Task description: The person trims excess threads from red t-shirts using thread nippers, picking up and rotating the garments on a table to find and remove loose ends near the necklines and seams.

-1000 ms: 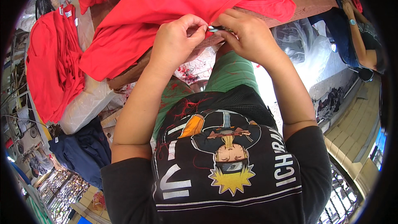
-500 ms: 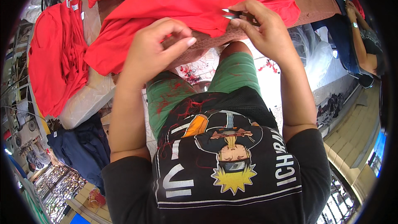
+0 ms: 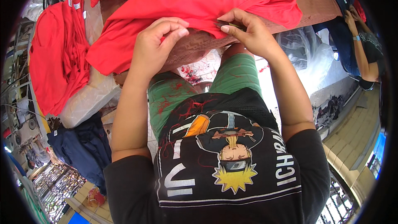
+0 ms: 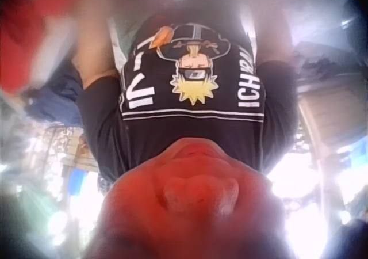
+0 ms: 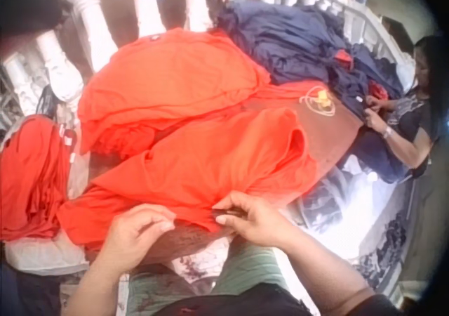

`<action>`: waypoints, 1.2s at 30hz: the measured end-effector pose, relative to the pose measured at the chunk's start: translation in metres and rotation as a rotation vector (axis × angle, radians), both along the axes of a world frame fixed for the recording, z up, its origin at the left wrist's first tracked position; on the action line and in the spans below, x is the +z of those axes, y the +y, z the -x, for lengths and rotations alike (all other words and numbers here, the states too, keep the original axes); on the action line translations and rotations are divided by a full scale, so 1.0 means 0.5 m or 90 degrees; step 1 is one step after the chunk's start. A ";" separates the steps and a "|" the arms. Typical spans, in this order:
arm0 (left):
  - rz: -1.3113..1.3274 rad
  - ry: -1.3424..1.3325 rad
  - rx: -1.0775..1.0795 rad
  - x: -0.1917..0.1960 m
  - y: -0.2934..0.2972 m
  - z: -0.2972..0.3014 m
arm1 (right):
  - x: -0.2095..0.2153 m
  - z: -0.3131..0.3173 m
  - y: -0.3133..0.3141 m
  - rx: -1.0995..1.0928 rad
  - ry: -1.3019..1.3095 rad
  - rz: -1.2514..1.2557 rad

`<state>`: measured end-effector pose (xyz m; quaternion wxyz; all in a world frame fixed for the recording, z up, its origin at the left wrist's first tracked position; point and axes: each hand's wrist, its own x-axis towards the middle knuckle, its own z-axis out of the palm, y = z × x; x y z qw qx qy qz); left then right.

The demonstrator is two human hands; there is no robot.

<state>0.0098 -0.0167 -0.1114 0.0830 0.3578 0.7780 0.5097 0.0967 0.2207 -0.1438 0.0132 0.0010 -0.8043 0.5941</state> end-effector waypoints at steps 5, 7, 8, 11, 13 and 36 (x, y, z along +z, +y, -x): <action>0.134 -0.253 -0.344 0.072 -0.049 0.005 | 0.021 -0.002 0.003 0.007 -0.025 -0.029; 0.162 -0.170 -0.177 0.066 -0.031 -0.012 | 0.030 -0.003 -0.001 0.002 -0.024 -0.049; 0.181 -0.039 -0.064 0.051 -0.016 -0.016 | 0.032 -0.004 -0.005 -0.007 -0.008 -0.060; 0.135 0.327 0.043 -0.012 0.023 -0.019 | 0.038 -0.006 -0.018 -0.026 0.035 -0.086; 0.177 0.366 0.063 -0.033 0.038 -0.021 | 0.050 -0.006 -0.026 -0.023 0.058 -0.097; 0.022 0.230 -0.075 0.001 0.015 -0.041 | 0.056 0.005 -0.051 0.029 0.236 -0.470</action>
